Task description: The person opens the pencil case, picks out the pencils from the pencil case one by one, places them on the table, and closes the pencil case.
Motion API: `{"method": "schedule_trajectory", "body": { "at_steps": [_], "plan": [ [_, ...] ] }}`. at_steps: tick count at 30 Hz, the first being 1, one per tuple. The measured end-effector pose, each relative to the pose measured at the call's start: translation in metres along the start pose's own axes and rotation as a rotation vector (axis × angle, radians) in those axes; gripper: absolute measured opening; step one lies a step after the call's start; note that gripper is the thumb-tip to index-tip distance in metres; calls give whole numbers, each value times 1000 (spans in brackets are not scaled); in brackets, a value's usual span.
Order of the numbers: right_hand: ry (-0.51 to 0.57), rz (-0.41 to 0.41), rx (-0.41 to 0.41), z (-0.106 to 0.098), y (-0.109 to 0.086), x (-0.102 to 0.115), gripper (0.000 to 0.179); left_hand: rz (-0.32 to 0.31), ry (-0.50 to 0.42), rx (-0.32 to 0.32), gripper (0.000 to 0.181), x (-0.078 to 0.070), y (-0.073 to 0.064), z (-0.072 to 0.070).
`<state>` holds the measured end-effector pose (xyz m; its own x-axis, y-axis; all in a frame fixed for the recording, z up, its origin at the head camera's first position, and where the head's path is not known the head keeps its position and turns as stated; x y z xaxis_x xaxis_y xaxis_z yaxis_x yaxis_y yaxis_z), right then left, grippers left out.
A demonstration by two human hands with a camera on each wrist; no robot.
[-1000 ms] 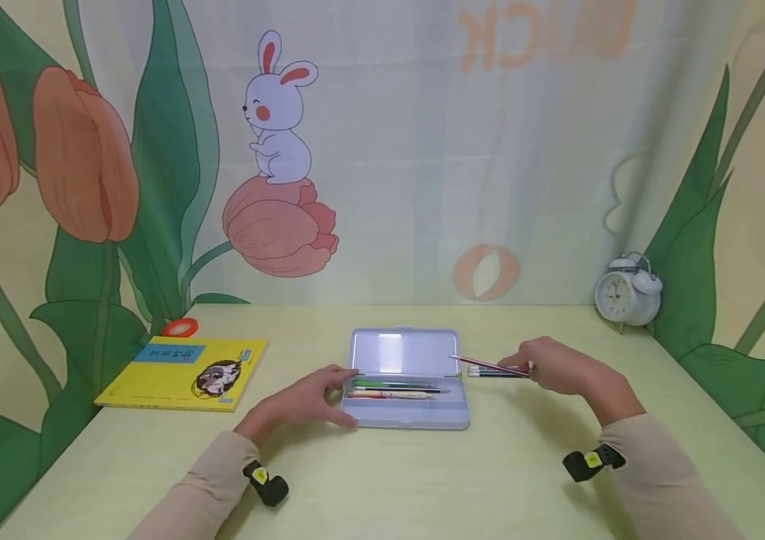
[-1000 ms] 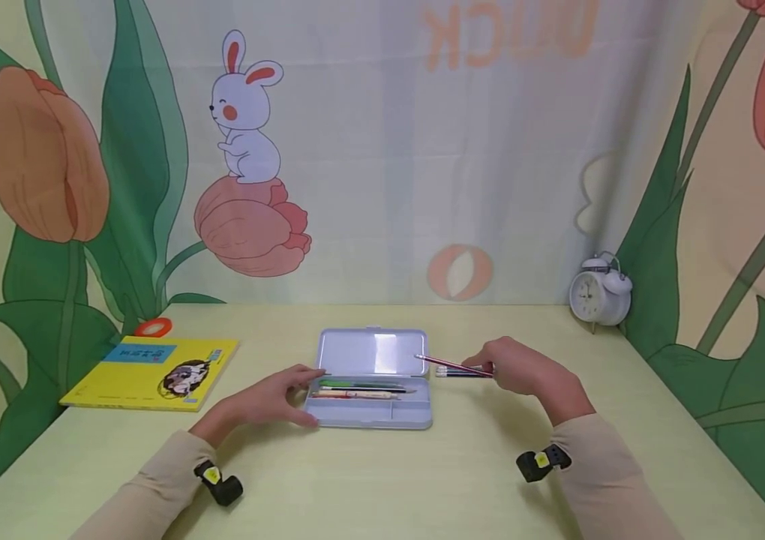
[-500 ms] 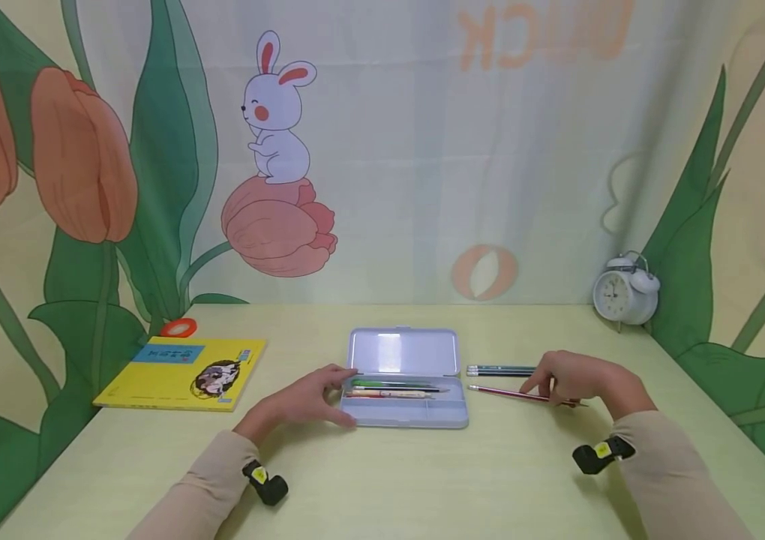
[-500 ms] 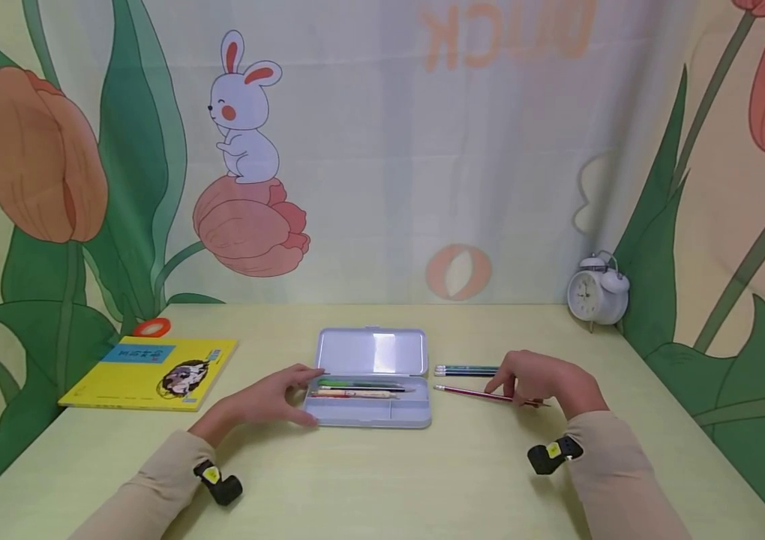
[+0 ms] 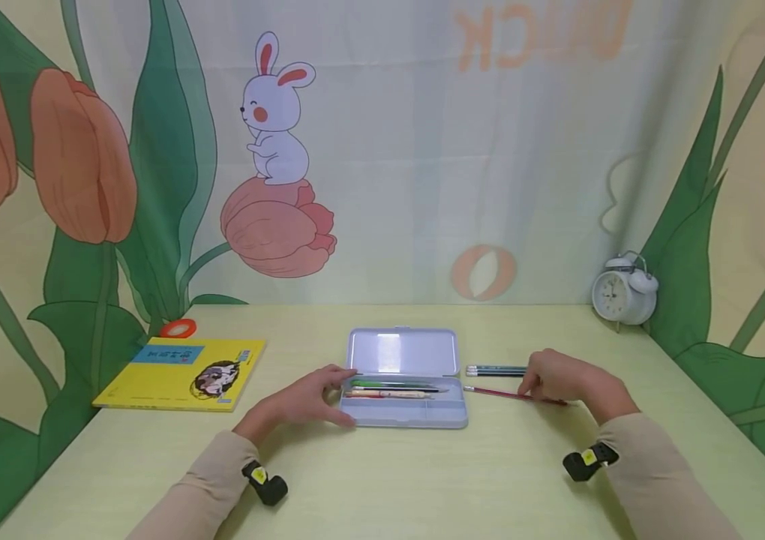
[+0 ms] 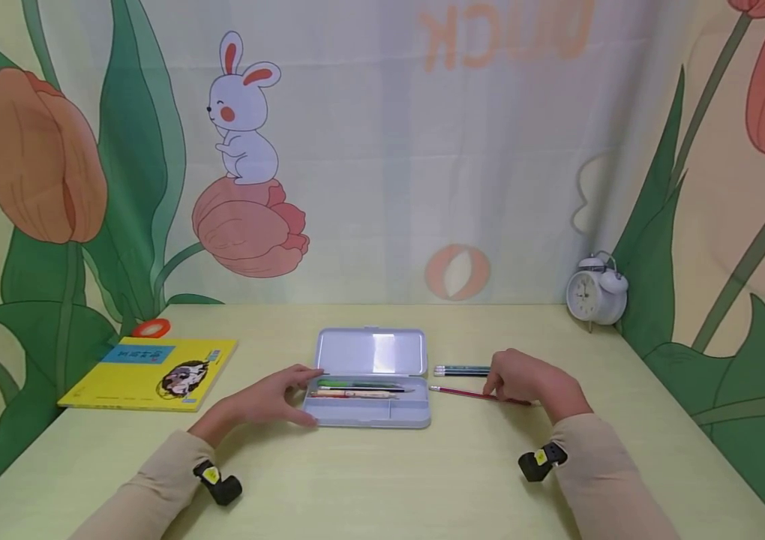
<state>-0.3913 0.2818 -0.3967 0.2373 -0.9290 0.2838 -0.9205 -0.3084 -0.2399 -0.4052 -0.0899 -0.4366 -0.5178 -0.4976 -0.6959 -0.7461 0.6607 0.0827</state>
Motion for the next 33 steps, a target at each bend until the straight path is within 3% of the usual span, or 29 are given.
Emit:
{"method": "schedule_trajectory", "body": {
  "at_steps": [5, 12, 23, 33],
  "plan": [
    [-51, 2, -54, 0, 6, -1, 15, 3, 0, 5, 94, -2, 0, 0],
    [-78, 8, -66, 1, 9, 1, 16, 3, 6, 3, 93, -3, 0, 0],
    [-143, -76, -175, -6, 7, 8, 19, -2, 5, -1, 94, -2, -1, 0],
    [-233, 20, -268, -9, 11, -2, 12, -2, 16, 1, 94, -3, 0, 0]
  ]
}}
Point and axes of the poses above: each hand's wrist, its own y-axis towards the middle knuckle, its own z-axis out of the palm, x = y × z, the point moved 8 cm from there along y, towards the middle knuckle, and after that the axes turned 8 degrees about z, right-handed, at the moved point
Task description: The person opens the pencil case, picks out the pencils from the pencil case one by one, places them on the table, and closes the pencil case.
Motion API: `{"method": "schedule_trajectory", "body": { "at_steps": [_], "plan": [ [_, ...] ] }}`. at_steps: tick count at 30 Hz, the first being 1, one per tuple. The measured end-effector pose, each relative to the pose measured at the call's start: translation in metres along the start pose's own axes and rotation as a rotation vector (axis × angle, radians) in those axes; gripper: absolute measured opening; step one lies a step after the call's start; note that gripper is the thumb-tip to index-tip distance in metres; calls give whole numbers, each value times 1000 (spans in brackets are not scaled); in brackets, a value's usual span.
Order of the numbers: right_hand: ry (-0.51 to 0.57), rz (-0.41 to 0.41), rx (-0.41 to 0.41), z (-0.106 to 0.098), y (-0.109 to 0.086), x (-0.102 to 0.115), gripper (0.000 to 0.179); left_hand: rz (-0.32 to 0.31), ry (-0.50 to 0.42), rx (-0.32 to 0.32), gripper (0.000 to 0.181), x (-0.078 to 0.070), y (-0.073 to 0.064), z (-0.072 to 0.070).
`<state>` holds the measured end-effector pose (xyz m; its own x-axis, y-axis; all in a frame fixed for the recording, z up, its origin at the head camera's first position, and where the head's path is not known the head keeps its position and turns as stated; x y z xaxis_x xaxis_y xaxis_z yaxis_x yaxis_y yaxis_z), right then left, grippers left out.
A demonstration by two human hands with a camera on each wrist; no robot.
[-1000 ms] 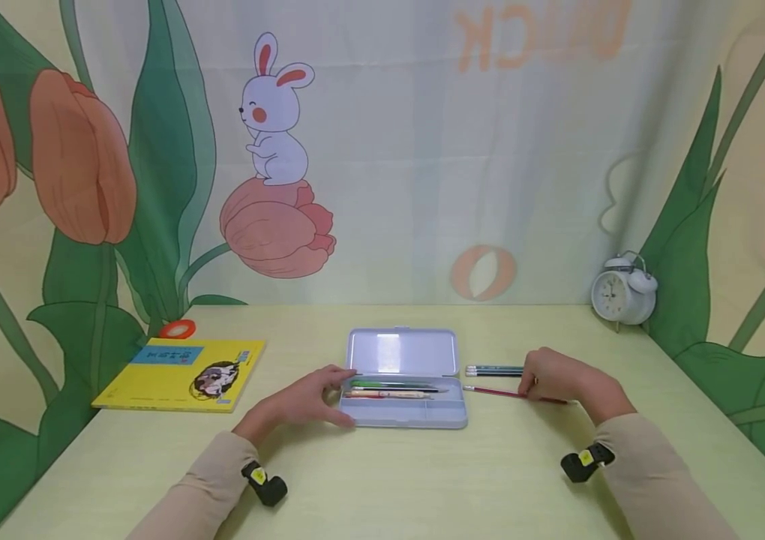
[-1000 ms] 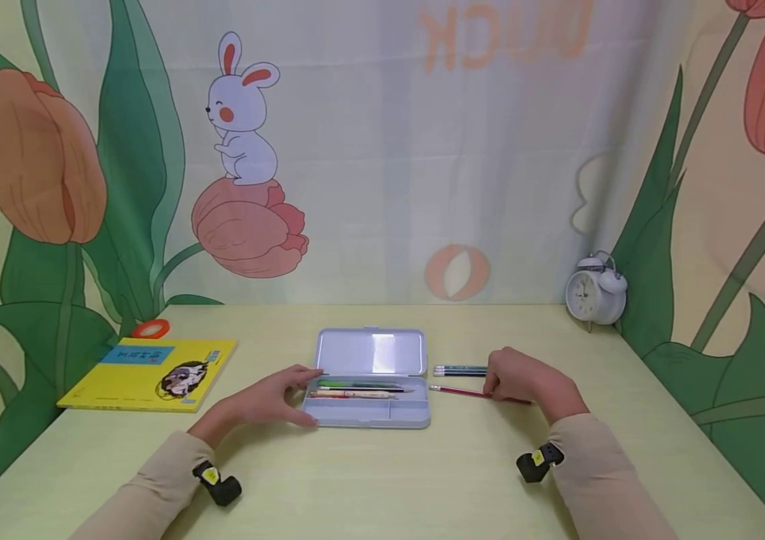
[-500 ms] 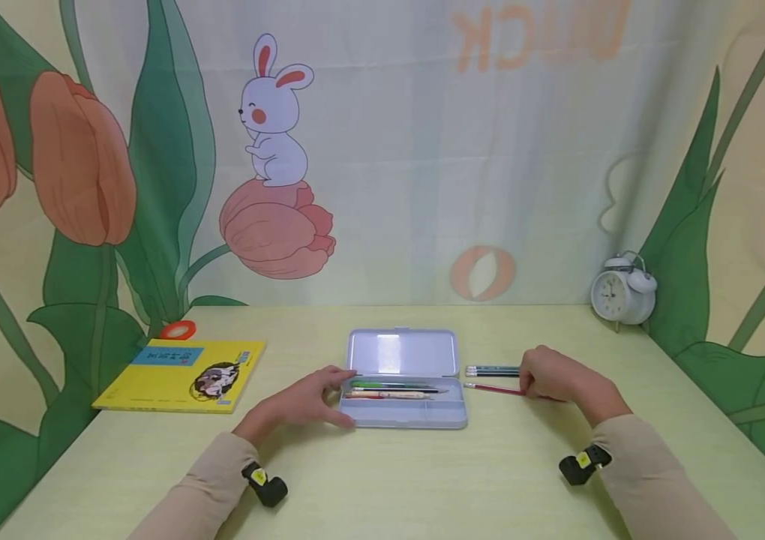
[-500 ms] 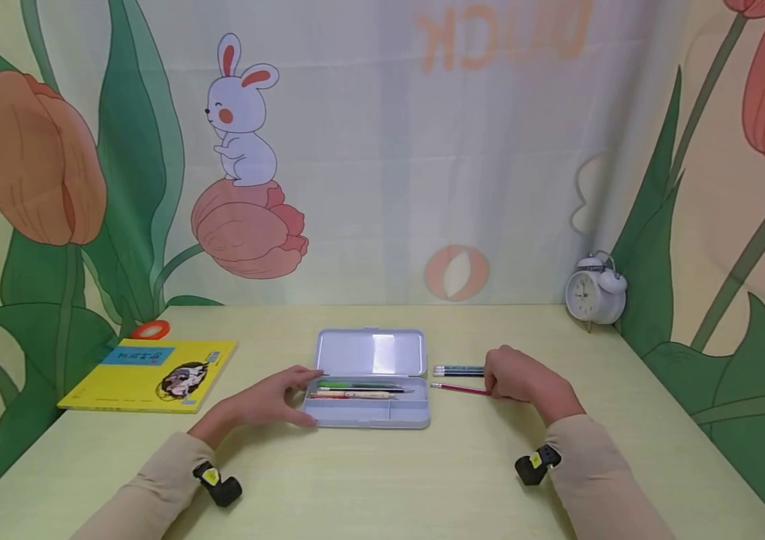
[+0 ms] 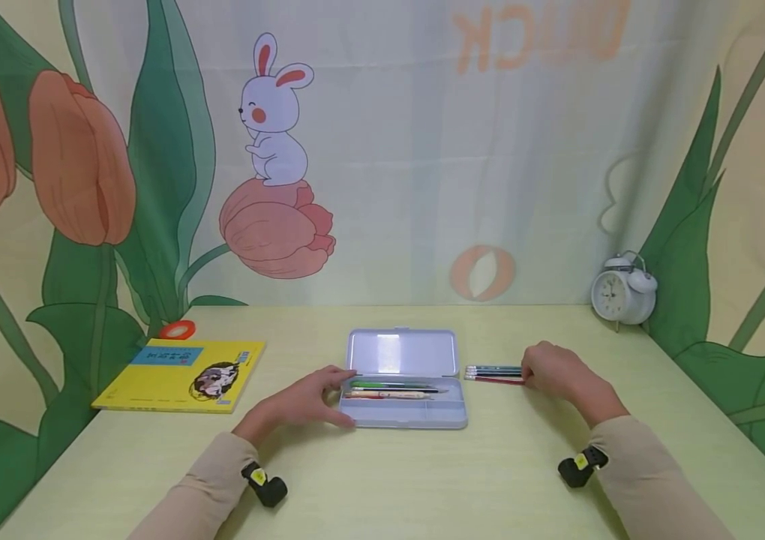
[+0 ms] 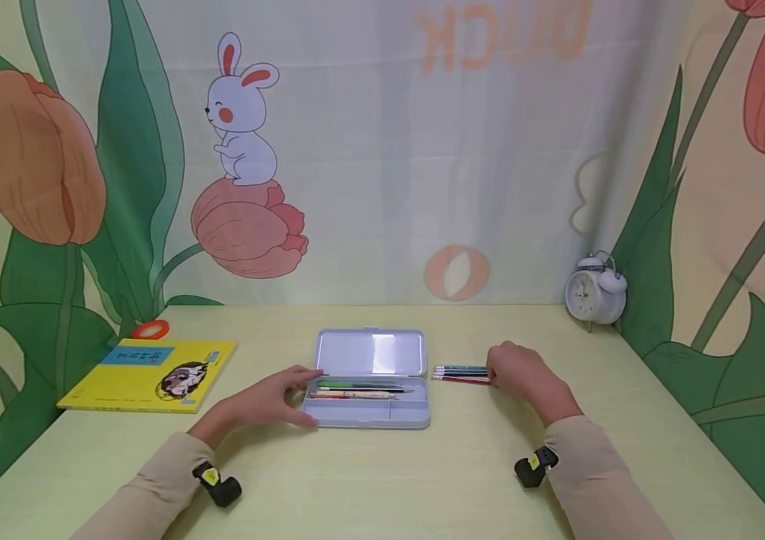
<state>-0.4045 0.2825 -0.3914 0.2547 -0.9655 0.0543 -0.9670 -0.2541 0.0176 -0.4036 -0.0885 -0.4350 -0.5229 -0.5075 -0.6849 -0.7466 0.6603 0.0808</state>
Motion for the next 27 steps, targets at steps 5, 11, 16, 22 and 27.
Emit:
{"method": "schedule_trajectory", "body": {
  "at_steps": [5, 11, 16, 22, 27],
  "plan": [
    [-50, 18, -42, -2, 2, -4, 14, 2, 1, 2, 93, -1, 0, -1],
    [-53, 57, -34, -3, 3, -8, 12, 2, -1, -2, 91, -1, 0, -1],
    [-34, 75, -15, -1, 2, -10, 11, 8, 1, 3, 92, -1, 1, 0],
    [-26, 86, -16, 0, 1, -13, 8, 12, 4, 4, 93, 1, 1, 0],
    [-18, 86, -17, 0, 0, -14, 10, 13, -2, 2, 93, 1, 1, 0]
  ]
}}
Point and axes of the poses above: each hand's wrist, its own y-axis towards the middle knuckle, its own z-axis out of the palm, x = y × z, the point moved 8 cm from there along y, towards the middle knuckle, and after that the axes turned 8 degrees about z, right-handed, at the moved point
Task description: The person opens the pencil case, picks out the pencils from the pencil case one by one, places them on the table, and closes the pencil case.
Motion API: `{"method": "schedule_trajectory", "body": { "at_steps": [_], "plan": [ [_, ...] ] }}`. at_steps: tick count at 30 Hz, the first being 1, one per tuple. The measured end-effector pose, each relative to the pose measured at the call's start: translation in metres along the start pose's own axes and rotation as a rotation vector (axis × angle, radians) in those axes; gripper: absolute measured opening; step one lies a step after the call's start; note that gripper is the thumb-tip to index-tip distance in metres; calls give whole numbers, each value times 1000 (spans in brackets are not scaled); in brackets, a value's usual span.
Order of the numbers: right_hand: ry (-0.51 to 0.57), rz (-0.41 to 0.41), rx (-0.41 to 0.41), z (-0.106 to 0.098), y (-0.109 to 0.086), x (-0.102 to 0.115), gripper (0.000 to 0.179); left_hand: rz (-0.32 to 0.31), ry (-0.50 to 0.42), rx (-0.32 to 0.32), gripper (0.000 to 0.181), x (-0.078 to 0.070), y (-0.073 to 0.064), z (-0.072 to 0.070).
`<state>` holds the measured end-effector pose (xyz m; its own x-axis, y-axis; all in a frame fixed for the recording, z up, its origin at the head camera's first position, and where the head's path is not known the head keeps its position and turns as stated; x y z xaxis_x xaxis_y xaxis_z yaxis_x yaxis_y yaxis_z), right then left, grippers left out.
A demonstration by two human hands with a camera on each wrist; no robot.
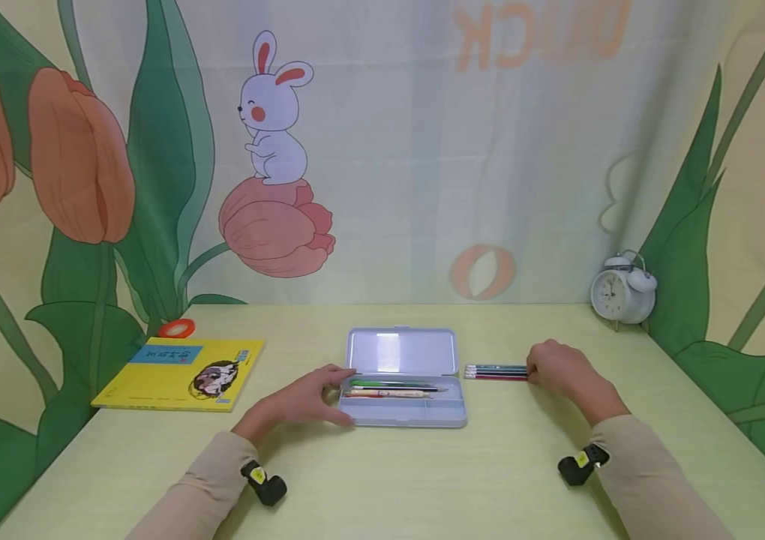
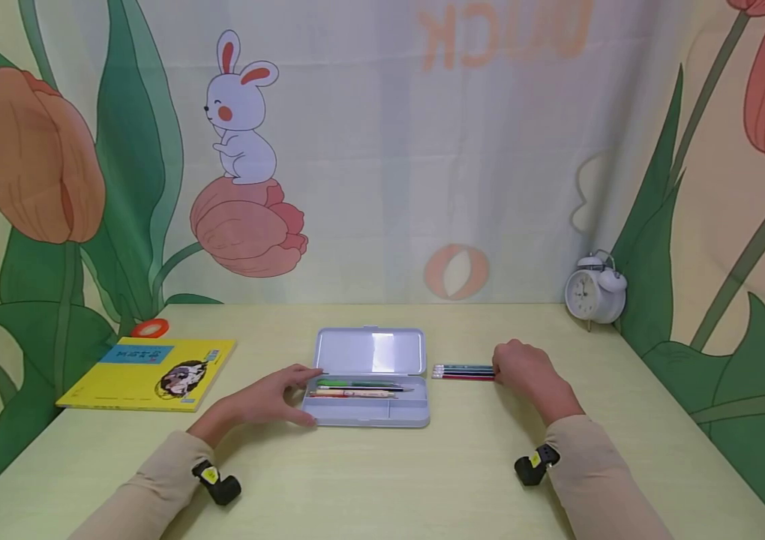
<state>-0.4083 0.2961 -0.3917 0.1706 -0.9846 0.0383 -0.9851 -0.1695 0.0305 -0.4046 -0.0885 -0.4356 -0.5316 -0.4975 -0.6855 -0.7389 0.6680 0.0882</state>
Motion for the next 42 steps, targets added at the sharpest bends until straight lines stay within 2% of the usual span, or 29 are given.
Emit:
{"method": "schedule_trajectory", "body": {
  "at_steps": [16, 24, 29, 34, 38, 42],
  "plan": [
    [17, -15, -36, -5, -6, -1, 10, -18, 7, -4, 94, 0, -1, 0],
    [20, 7, -19, -2, -1, -5, 6, -22, 5, -5, 92, 0, -2, 0],
    [25, 6, -10, -4, -3, 1, 5, -23, -5, -5, 93, 1, -1, 0],
    [23, -20, -22, -15, -2, 19, 11, -20, -4, -4, 93, 2, -1, 0],
    [34, -79, -78, -30, -5, 46, 13, -19, -3, -4, 93, 2, -1, -1],
    [120, -167, -118, -40, -10, 78, 13, -16, -5, -3, 93, 4, 0, 0]
  ]
}}
Point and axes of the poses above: each hand's wrist, its own y-axis towards the middle knuckle, its own z-axis out of the palm, x = y × z, the point moved 8 cm from there along y, towards the middle knuckle, and after that the axes turned 8 degrees about z, right-handed, at the moved point
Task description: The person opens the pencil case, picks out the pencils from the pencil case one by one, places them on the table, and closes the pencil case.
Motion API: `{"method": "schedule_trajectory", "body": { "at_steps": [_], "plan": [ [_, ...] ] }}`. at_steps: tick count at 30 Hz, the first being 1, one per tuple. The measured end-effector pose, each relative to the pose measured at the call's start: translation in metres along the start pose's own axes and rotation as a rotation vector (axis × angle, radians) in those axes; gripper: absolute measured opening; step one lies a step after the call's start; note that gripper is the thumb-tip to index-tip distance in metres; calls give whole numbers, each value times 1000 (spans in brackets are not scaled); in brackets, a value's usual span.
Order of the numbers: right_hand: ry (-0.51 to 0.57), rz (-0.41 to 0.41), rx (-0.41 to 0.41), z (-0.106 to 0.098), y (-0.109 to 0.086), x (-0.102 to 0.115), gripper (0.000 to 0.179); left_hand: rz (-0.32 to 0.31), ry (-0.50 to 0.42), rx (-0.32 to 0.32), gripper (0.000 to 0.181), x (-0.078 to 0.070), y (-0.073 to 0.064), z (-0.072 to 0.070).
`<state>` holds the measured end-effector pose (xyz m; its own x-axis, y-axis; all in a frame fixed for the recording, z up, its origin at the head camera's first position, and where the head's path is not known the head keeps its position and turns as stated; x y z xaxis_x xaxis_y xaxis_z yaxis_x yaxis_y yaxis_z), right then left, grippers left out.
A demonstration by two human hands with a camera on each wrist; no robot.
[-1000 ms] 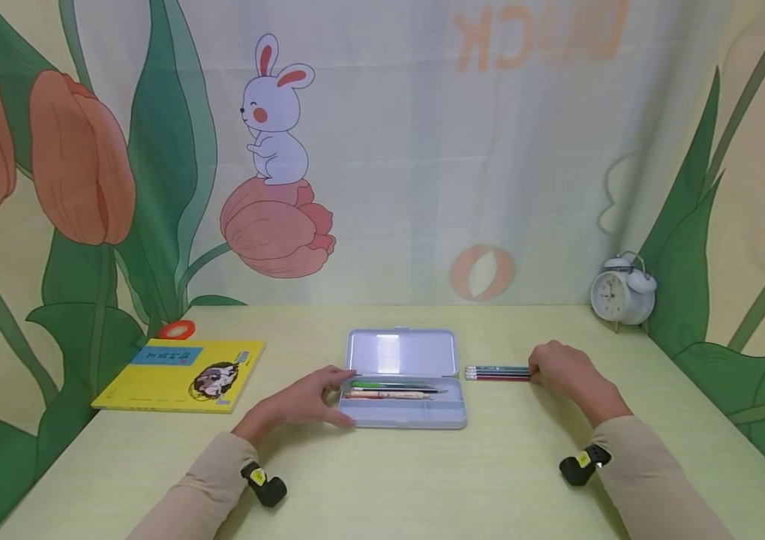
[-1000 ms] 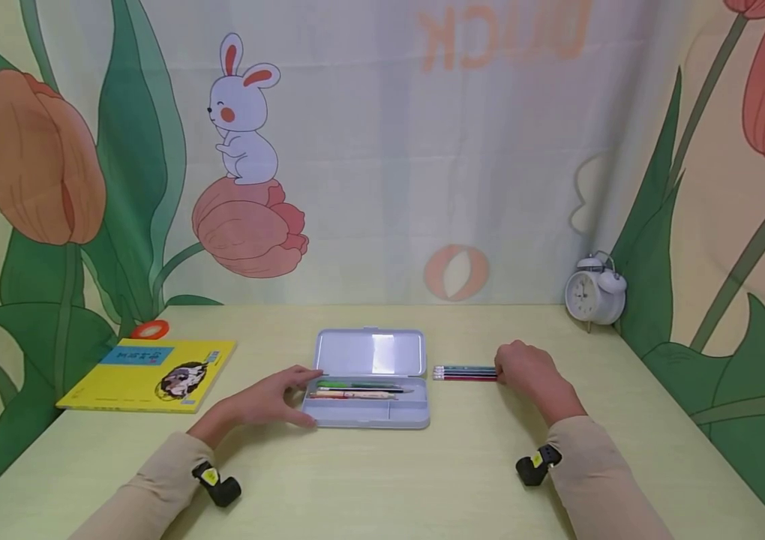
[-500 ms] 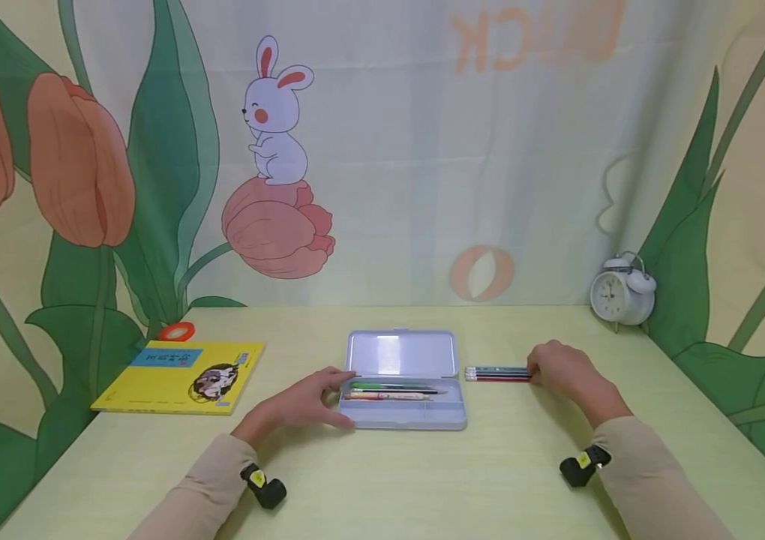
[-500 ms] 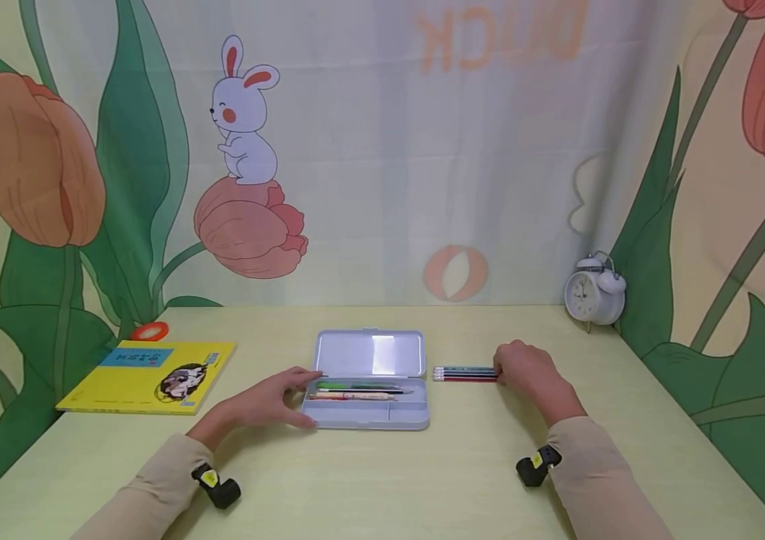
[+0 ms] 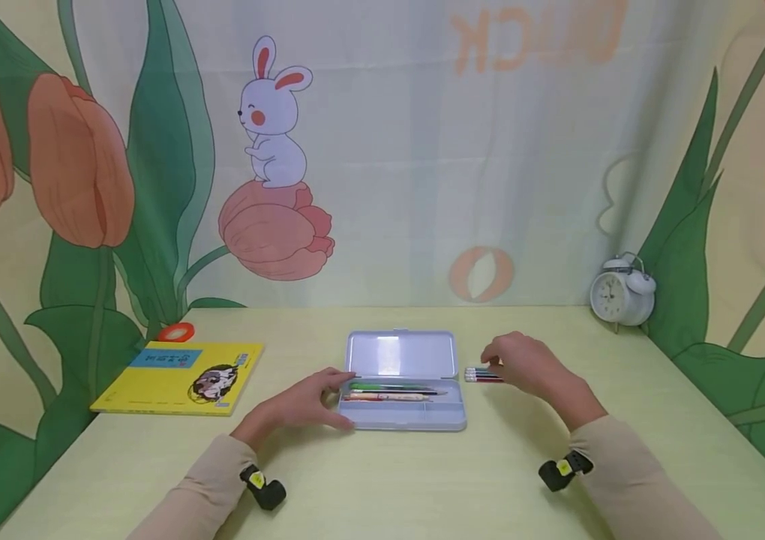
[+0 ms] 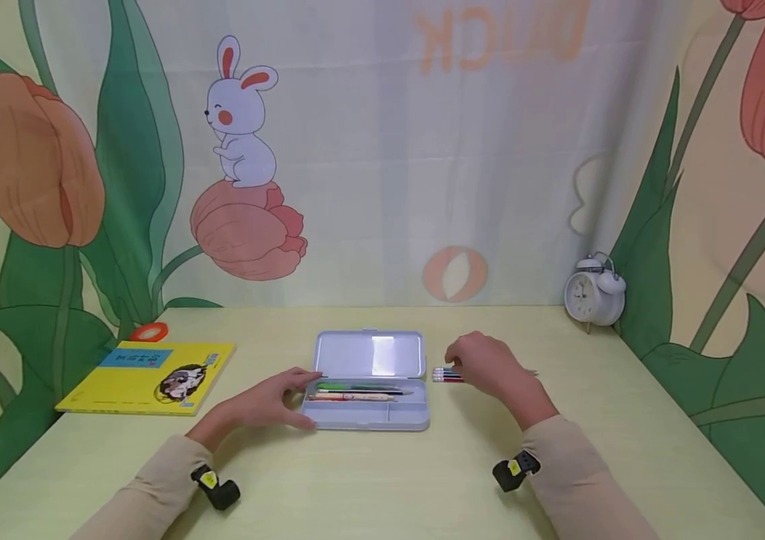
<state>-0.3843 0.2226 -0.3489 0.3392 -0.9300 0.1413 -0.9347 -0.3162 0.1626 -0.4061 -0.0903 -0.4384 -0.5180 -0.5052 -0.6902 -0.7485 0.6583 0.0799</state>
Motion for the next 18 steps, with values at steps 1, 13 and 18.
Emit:
{"method": "schedule_trajectory", "body": {
  "at_steps": [1, 13, 18],
  "plan": [
    [32, -21, 3, 0, 1, 9, 13, 1, -3, 2, 93, 1, 0, 0],
    [143, -226, 86, 38, 24, 88, 15, -3, -16, 5, 94, -1, -2, 2],
    [112, -216, 97, 49, 32, 92, 20, -3, -7, 7, 94, -3, -2, -1]
  ]
}}
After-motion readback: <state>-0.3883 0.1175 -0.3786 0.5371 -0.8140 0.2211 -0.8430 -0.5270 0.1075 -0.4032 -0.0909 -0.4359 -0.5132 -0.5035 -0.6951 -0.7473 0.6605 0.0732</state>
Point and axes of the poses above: each hand's wrist, its own y-axis towards the middle knuckle, its own z-axis out of the palm, x = y × z, the point moved 8 cm from there along y, towards the middle knuckle, and after that the axes turned 8 degrees about z, right-handed, at the moved point
